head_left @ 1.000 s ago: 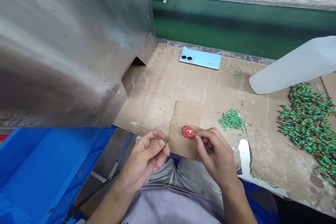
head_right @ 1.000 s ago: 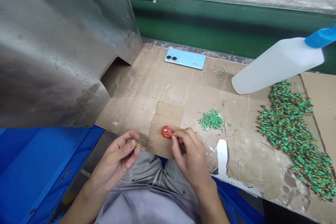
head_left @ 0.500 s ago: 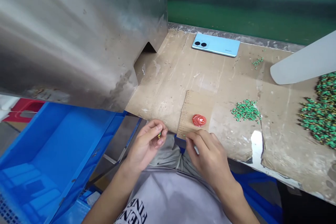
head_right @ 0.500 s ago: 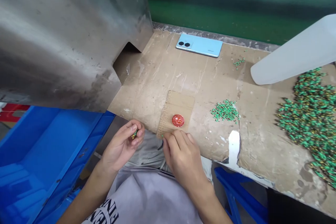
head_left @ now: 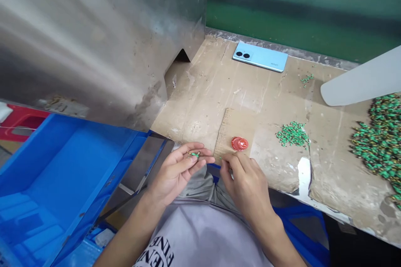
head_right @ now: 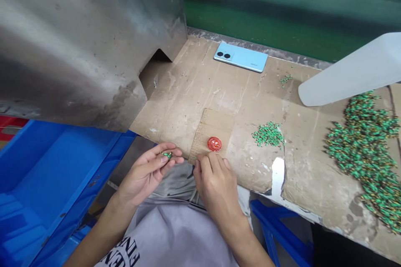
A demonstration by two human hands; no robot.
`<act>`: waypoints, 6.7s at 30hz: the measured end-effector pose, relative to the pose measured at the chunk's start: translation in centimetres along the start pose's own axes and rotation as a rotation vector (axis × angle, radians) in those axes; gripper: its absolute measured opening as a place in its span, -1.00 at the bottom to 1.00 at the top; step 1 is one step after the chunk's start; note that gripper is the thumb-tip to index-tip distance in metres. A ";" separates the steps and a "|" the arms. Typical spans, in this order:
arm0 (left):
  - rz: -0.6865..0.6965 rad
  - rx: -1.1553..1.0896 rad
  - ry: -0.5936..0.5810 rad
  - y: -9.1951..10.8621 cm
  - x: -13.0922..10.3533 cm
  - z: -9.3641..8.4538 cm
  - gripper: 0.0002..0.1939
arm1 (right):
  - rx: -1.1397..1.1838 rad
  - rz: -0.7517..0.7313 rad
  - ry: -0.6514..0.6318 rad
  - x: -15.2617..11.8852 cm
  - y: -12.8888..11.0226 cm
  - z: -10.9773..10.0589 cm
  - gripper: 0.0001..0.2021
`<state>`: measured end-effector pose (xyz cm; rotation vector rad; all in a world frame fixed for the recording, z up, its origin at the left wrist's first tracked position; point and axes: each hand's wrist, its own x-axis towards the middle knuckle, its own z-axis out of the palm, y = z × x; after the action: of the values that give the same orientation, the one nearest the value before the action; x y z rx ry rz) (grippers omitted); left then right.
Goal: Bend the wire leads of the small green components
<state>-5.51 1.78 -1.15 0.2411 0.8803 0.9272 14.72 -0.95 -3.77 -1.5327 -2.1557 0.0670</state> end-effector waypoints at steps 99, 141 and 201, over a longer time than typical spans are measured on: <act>0.114 0.393 -0.207 -4.5 -1.1 1.7 -0.74 | 1.098 0.248 -0.150 -1.2 0.3 -5.0 -0.90; 0.477 0.925 -0.083 -3.7 -2.6 4.2 -0.91 | 0.581 -0.145 0.242 -2.8 1.3 -3.5 -0.84; 0.801 0.728 -0.325 -4.7 -0.7 3.0 -0.66 | 1.166 0.200 0.022 -2.8 0.7 -4.4 -0.81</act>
<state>-0.68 -1.10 -1.35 1.4104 0.7866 1.2111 17.91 -4.28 -1.14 -0.9741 -1.4078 1.1315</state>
